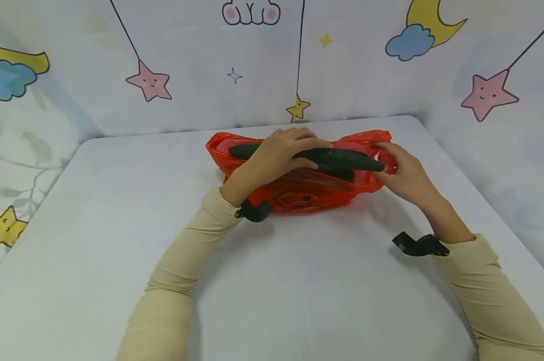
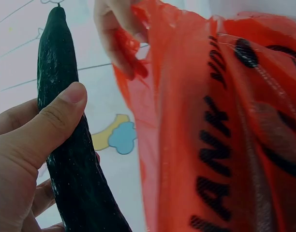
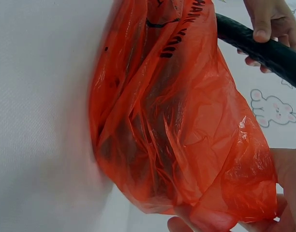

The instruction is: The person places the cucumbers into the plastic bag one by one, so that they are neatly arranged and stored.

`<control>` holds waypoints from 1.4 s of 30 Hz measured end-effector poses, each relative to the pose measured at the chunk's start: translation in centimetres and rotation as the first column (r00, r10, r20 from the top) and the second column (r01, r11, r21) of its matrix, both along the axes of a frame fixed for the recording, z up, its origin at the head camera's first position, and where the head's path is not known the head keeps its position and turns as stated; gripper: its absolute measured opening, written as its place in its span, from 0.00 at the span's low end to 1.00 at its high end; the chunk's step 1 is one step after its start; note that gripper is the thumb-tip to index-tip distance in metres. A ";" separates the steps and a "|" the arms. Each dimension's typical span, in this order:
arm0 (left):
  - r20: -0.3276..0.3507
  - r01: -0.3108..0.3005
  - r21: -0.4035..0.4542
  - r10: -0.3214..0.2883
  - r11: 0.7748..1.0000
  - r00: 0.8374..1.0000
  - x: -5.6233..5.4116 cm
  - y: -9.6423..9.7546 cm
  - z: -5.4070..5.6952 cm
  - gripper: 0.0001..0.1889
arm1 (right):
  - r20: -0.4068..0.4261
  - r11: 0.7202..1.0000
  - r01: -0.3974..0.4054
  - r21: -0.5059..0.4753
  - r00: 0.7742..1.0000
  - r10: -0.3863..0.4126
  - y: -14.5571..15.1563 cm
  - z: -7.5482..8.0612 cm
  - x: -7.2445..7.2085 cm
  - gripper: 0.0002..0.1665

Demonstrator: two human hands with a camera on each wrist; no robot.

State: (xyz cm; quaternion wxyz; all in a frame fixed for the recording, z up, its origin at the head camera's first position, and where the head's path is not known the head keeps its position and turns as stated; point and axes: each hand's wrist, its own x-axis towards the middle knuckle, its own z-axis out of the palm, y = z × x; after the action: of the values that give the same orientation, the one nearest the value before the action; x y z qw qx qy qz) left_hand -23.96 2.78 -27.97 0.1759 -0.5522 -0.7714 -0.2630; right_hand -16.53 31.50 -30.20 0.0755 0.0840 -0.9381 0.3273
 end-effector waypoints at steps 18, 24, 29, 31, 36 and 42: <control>0.034 -0.108 -0.156 0.114 0.982 0.993 -1.8 1.5 -2.5 0.23 | -0.028 1.000 -0.016 -0.008 0.999 0.016 -0.3 -0.2 0.0 0.33; -0.003 -0.212 -0.295 0.221 0.932 0.975 -2.0 2.4 -2.7 0.25 | -0.031 0.999 -0.026 -0.032 0.999 0.025 -0.3 -0.5 0.1 0.33; -0.017 -0.264 -0.389 0.280 0.883 0.960 -2.1 3.1 -2.7 0.25 | -0.041 0.998 -0.040 -0.039 0.998 0.038 -0.4 -0.7 0.1 0.33; -0.008 -0.283 -0.421 0.309 0.862 0.951 -2.1 3.2 -2.8 0.26 | -0.038 0.998 -0.048 -0.046 0.998 0.046 -0.4 -0.7 0.0 0.34; -0.014 -0.335 -0.511 0.382 0.792 0.924 -2.3 3.8 -2.8 0.26 | -0.029 0.997 -0.058 -0.046 0.998 0.056 -0.2 -0.7 -0.1 0.35; -0.046 -0.364 -0.540 0.406 0.758 0.913 -2.5 4.4 -2.5 0.25 | -0.021 0.999 -0.036 -0.034 0.999 0.035 0.0 -0.4 -0.2 0.35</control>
State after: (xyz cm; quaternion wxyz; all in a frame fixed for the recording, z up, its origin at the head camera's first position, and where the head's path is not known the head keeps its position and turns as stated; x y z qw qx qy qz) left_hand -26.46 7.18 -30.50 0.0354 -0.3983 -0.9165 -0.0145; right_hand -16.74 31.51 -30.58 0.0808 0.1027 -0.9299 0.3438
